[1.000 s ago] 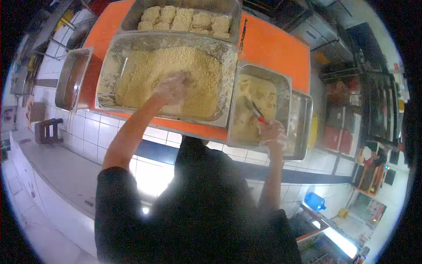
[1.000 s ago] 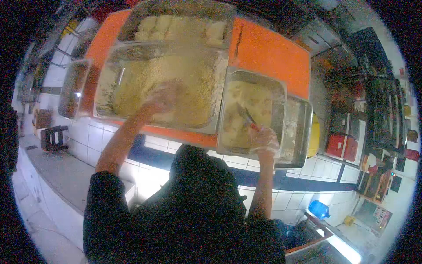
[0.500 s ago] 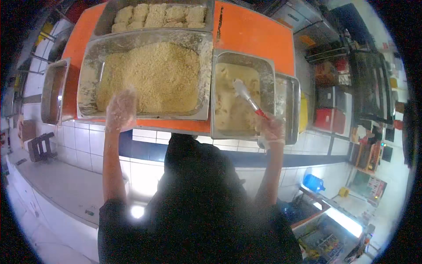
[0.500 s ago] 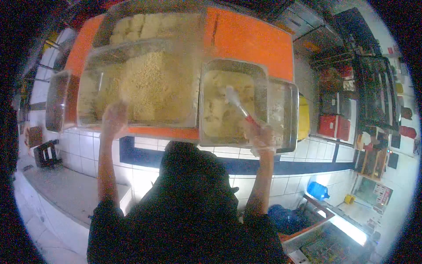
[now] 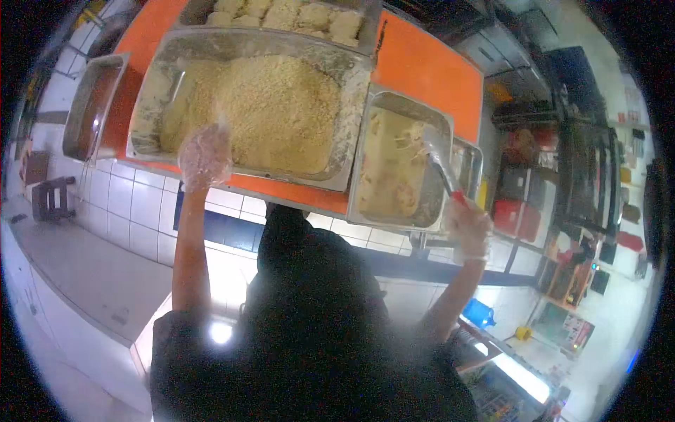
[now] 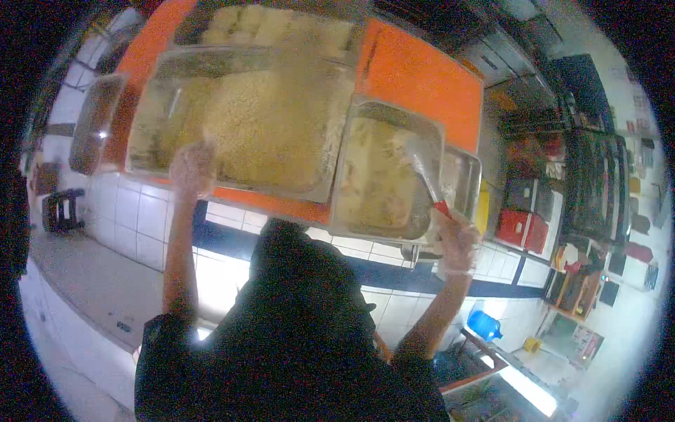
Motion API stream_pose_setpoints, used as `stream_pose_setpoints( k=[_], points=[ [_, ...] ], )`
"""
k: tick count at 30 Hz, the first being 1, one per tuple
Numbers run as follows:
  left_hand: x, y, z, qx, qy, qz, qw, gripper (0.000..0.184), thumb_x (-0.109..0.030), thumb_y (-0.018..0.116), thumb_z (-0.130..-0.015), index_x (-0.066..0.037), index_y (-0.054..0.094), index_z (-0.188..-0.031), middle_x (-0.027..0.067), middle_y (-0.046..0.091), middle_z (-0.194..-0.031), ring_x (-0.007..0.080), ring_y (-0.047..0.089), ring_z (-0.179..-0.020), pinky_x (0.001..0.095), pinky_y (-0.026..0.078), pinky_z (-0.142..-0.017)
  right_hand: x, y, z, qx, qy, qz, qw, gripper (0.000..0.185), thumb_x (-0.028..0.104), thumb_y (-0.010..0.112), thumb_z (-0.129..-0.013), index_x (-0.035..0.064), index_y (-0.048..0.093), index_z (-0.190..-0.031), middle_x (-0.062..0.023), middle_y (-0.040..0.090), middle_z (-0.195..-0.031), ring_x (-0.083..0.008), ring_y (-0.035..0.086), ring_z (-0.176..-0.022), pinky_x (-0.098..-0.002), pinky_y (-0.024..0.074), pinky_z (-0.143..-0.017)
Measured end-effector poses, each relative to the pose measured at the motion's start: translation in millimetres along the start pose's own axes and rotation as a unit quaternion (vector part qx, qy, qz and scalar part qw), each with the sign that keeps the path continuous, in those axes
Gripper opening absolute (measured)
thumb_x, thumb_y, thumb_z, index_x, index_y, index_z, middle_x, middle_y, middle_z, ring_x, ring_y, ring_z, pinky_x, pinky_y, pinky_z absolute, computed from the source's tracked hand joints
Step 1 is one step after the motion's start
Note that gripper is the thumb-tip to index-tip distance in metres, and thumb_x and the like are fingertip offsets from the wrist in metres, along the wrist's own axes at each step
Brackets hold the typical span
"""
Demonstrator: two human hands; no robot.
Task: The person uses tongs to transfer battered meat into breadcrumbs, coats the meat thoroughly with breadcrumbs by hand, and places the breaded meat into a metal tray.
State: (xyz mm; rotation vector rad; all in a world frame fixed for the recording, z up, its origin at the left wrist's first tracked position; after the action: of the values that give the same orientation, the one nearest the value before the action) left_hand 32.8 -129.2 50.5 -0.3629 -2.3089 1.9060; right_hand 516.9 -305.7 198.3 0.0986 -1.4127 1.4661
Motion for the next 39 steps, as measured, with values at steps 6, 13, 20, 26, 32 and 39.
stream_pose_setpoints(
  k=[6, 13, 20, 26, 32, 39],
  points=[
    [-11, -26, -15, 0.055, -0.066, -0.008, 0.996, 0.022, -0.026, 0.052, -0.084, -0.010, 0.064, -0.094, 0.0135, 0.065, -0.091, 0.0329, 0.063, -0.081, 0.0466, 0.050, -0.069, 61, 36, -3, 0.044, -0.139, -0.022, 0.989, 0.023, 0.015, 0.064, -0.083, 0.0069, 0.066, -0.105, -0.0024, 0.065, -0.083, -0.0054, 0.056, -0.066, -0.0227, 0.0439, -0.054],
    [-9, -32, -8, -0.018, -0.043, 0.012, 0.999, 0.021, -0.026, 0.056, -0.080, -0.009, 0.066, -0.088, 0.0142, 0.065, -0.089, 0.0339, 0.061, -0.079, 0.0462, 0.049, -0.067, 151, 193, -48, 0.358, -0.039, 0.017, 0.933, 0.027, 0.034, 0.064, -0.082, 0.0107, 0.067, -0.096, -0.0088, 0.066, -0.078, -0.0231, 0.062, -0.069, -0.0364, 0.0476, -0.062],
    [2, -7, -3, -0.019, -0.110, 0.080, 0.990, 0.020, -0.028, 0.057, -0.079, -0.011, 0.067, -0.083, 0.0112, 0.065, -0.091, 0.0318, 0.061, -0.086, 0.0452, 0.049, -0.072, 130, 165, -19, 0.236, -0.142, 0.135, 0.952, 0.039, 0.041, 0.062, -0.084, 0.0045, 0.067, -0.096, -0.0069, 0.064, -0.071, -0.0182, 0.060, -0.064, -0.0329, 0.0455, -0.060],
    [20, 2, -25, 0.028, -0.064, 0.142, 0.987, 0.029, -0.027, 0.052, -0.083, -0.011, 0.060, -0.105, 0.0152, 0.066, -0.089, 0.0344, 0.063, -0.084, 0.0467, 0.049, -0.074, 87, 45, 45, 0.059, 0.013, 0.021, 0.998, 0.025, 0.029, 0.061, -0.088, 0.0069, 0.068, -0.097, -0.0050, 0.061, -0.069, -0.0150, 0.059, -0.063, -0.0320, 0.0472, -0.060],
    [121, 129, -61, -0.028, 0.135, 0.068, 0.988, 0.039, -0.018, 0.055, -0.083, -0.011, 0.053, -0.122, 0.0107, 0.063, -0.100, 0.0258, 0.061, -0.082, 0.0373, 0.049, -0.074, 29, 35, 45, -0.066, 0.092, 0.142, 0.983, 0.024, 0.033, 0.061, -0.087, 0.0100, 0.068, -0.090, -0.0070, 0.062, -0.071, -0.0167, 0.059, -0.064, -0.0311, 0.0459, -0.059],
    [106, 54, -102, -0.147, 0.382, -0.269, 0.872, 0.048, -0.012, 0.054, -0.081, -0.004, 0.048, -0.127, 0.0062, 0.063, -0.097, 0.0216, 0.058, -0.072, 0.0359, 0.048, -0.066, 23, 67, 48, -0.111, -0.063, 0.307, 0.943, 0.026, 0.035, 0.060, -0.086, 0.0115, 0.068, -0.094, -0.0097, 0.065, -0.086, -0.0289, 0.062, -0.079, -0.0383, 0.0489, -0.069]
  ],
)
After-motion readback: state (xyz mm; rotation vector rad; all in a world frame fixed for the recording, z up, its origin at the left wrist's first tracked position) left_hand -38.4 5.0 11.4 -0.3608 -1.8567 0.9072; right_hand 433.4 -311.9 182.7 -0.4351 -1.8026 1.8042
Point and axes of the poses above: each hand's wrist, its own z-axis away from the middle knuckle, its own y-axis out of the palm, x = y × z, the point moved 1 cm from there along -z, towards the middle knuckle
